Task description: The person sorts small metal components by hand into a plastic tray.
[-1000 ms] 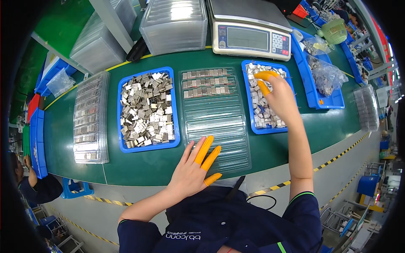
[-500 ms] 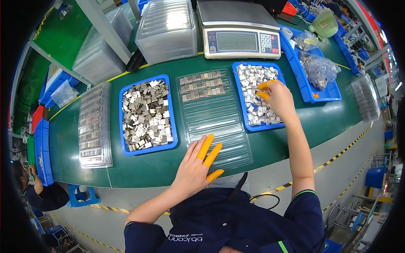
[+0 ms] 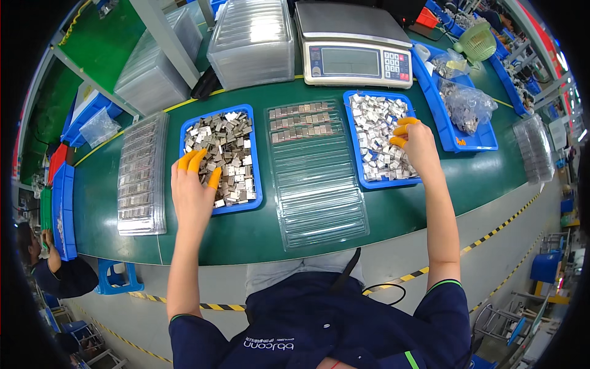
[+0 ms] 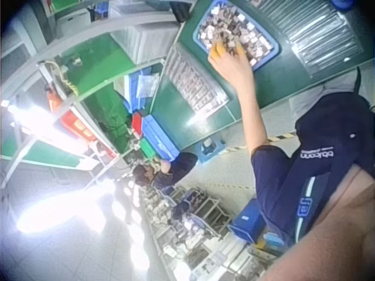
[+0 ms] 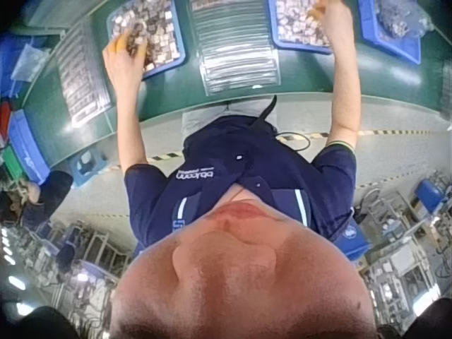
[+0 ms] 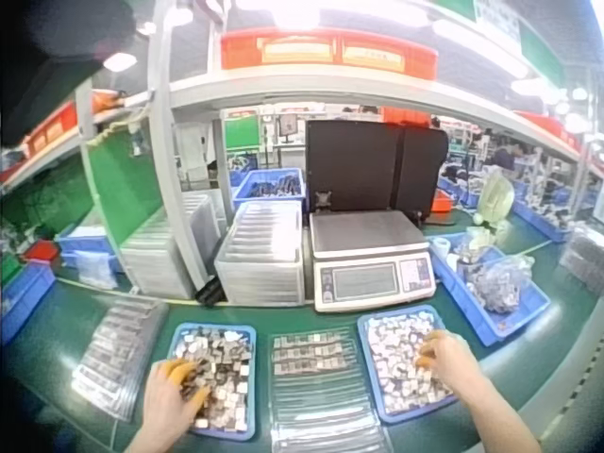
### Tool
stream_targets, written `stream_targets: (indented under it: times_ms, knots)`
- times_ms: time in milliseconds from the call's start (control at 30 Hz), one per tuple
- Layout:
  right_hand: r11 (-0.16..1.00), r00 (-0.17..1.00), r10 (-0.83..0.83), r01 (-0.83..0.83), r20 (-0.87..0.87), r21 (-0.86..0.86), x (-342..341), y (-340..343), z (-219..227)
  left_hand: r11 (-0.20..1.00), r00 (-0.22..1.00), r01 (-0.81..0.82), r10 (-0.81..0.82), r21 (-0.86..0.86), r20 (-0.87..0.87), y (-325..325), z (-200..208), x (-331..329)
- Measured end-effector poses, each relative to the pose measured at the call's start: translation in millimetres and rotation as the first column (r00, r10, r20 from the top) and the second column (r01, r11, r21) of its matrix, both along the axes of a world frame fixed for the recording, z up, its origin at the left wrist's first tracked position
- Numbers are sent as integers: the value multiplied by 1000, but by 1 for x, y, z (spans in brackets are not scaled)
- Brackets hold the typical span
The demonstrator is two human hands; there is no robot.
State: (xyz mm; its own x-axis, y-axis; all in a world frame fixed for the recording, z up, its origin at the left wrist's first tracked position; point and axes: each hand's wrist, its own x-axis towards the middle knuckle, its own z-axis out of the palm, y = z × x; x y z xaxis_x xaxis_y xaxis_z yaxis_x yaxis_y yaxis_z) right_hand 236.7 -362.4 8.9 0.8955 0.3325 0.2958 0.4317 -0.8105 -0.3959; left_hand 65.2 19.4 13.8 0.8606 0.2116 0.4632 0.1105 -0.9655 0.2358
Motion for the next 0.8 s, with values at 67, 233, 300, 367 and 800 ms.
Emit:
stream_targets:
  times_ms: [67, 233, 300, 367, 800]
  knots:
    - [999, 998, -29, 28, -47, -25, -3, -1, -1, 998, 998, -38, 35, -40, -60, 8, -3, 3]
    - [993, 998, -33, 39, 56, -111, -15, 5, 13, 1000, 994, -7, 6, -1, -110, 18, -5, 6]
    - [995, 989, -95, 96, 113, 1, -13, 3, 15, 999, 997, 50, -50, -12, -63, 18, -4, 9]
    - [976, 994, -110, 109, -7, 187, -13, 7, 23, 994, 999, 36, -40, -101, -37, 20, -4, 8]
    - [872, 997, 73, -55, -18, 486, -32, 67, 33, -359, 968, 36, -221, -933, 123, 16, 19, 11]
